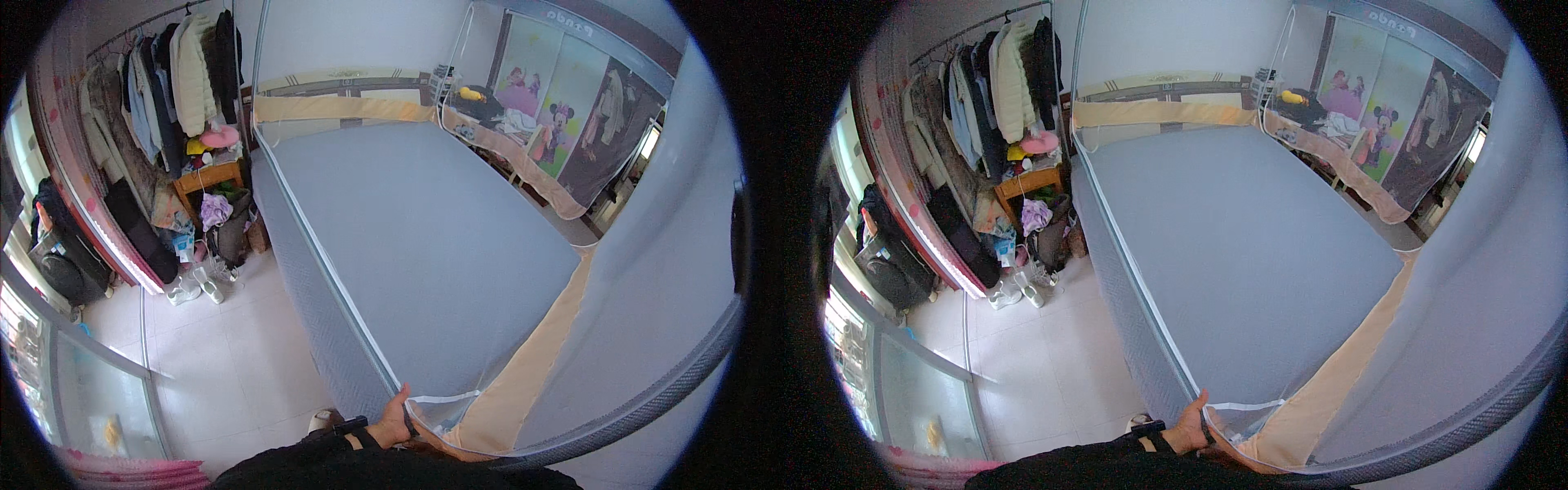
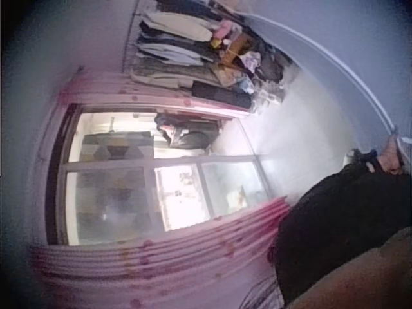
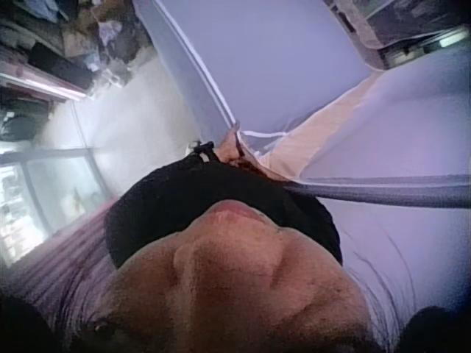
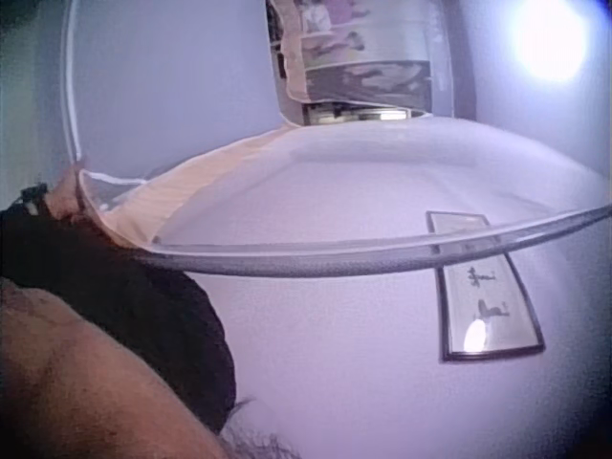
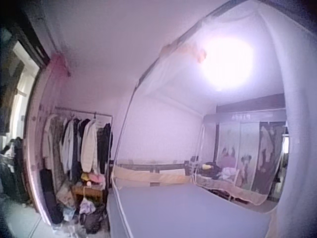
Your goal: The person installs a small green fan inside a mosquito net tent by threading its power cord through the mesh and securing it with a white plastic clip. They then adjust the tent's fabric and frame to ensure the cord is properly routed.
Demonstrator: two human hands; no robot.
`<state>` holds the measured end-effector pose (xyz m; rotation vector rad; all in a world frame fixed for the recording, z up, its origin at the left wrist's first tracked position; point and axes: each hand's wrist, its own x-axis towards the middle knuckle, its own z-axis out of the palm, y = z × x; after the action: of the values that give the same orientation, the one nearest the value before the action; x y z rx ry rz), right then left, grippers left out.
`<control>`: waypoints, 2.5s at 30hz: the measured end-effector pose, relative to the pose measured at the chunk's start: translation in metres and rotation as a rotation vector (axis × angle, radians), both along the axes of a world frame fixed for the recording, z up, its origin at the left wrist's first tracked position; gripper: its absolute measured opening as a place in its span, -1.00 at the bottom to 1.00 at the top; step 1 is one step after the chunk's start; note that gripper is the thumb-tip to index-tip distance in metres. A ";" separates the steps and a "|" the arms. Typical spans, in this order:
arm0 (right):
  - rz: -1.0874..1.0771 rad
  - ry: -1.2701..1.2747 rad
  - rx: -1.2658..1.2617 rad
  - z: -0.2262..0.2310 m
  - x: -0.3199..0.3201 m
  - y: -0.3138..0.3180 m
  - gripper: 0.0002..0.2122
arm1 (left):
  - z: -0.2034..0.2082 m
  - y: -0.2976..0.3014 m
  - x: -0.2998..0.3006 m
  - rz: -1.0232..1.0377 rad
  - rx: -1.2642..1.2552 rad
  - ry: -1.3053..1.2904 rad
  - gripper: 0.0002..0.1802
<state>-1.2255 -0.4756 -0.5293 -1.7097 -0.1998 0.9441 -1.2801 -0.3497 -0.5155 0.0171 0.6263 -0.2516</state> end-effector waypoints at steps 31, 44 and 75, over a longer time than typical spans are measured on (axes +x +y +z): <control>0.291 -0.252 -0.215 -0.008 -0.068 -0.055 -0.51 | 0.025 0.000 0.006 0.025 0.269 0.248 -0.41; 0.287 -0.240 -0.185 -0.003 -0.062 -0.078 -0.46 | 0.038 -0.005 0.008 0.077 0.289 0.396 -0.51; -1.726 -0.014 0.901 0.029 -0.170 -0.018 -0.82 | 0.065 0.047 -0.041 -1.601 0.921 -1.242 -0.60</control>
<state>-1.3950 -0.4934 -0.5001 -0.5395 0.6808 -0.4566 -1.3212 -0.3029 -0.4509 1.4926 -0.7195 -1.3251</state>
